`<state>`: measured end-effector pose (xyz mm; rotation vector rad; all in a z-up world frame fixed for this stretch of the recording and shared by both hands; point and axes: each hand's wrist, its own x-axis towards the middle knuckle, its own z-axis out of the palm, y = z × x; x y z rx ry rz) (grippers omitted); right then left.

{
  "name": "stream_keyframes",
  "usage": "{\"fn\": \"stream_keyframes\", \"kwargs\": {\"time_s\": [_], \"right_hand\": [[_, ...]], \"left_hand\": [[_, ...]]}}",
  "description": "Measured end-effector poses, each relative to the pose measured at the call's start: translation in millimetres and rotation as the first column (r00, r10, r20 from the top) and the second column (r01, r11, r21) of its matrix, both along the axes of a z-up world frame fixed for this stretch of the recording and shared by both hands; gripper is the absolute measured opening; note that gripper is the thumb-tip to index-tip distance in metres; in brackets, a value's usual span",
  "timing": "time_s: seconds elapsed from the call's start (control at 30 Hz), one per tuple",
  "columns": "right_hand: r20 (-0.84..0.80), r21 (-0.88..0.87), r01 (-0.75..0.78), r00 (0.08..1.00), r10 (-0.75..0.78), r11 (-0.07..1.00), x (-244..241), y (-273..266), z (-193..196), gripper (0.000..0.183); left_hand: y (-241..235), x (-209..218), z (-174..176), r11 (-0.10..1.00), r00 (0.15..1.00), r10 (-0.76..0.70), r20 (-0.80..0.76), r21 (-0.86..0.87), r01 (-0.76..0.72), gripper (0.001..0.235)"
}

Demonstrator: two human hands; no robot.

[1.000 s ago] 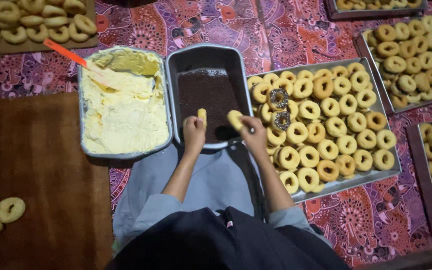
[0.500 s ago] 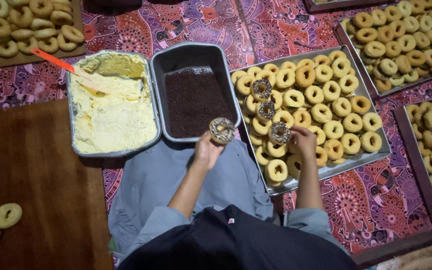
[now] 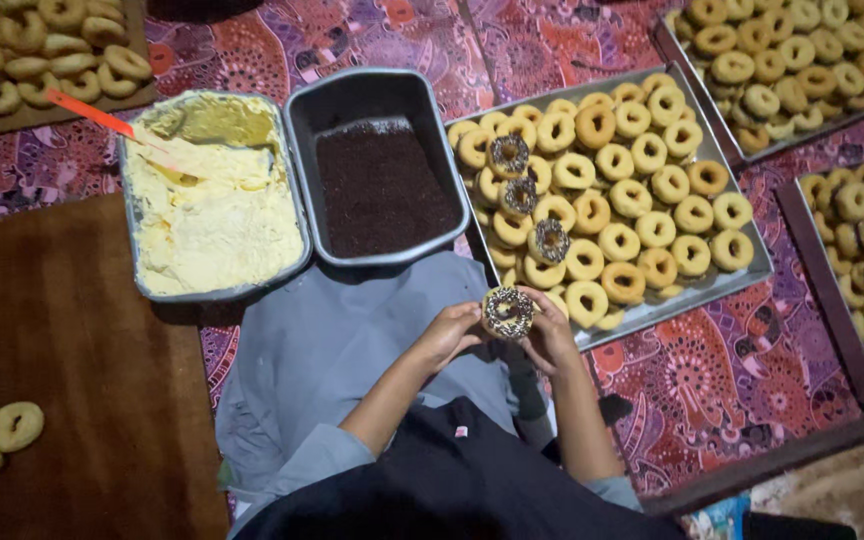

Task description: The person repeatedly picks up ring-shaped donuts, fills their centers with a yellow paste using a small spatula, and places them onto a metal tray. The process is repeated for multiple donuts throughout the clip.

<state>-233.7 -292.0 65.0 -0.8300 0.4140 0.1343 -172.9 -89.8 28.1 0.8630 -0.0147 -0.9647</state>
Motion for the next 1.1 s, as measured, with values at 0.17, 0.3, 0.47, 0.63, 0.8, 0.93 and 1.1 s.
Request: {"fn": "stream_keyframes", "kwargs": {"time_s": [0.17,0.3,0.47,0.63,0.8,0.93,1.1], "right_hand": [[0.027,0.104,0.007,1.000,-0.010,0.995,-24,-7,3,0.043],[-0.134,0.112,0.086,0.988,-0.071,0.990,-31,-8,8,0.045],[-0.167,-0.108,0.049,0.984,-0.066,0.993,-40,-34,-6,0.039],[-0.001,-0.335,0.227,0.970,-0.241,0.915,-17,-96,-35,0.032],[0.221,-0.962,0.203,0.971,-0.086,-0.185,0,-123,-39,0.039],[0.344,-0.913,0.294,0.928,-0.144,-0.282,1,-88,-28,0.037],[0.369,-0.926,0.364,0.929,-0.030,-0.104,17,-27,-16,0.030]], "left_hand": [[-7,-24,-8,0.999,0.990,-0.052,-0.135,-0.021,0.049,0.031],[-20,-27,-20,0.997,0.993,-0.066,-0.099,0.020,0.068,0.030],[-17,-33,-12,0.948,0.989,-0.056,0.134,0.317,0.011,0.028],[87,-39,32,0.386,0.506,-0.056,0.861,0.486,-0.784,0.017],[192,-32,55,-0.114,0.509,-0.352,0.785,0.504,-0.856,0.048],[215,-12,48,0.080,0.462,-0.647,0.606,0.657,-0.750,0.048],[226,43,35,0.034,0.674,-0.471,0.569,0.775,-0.631,0.048]]}}
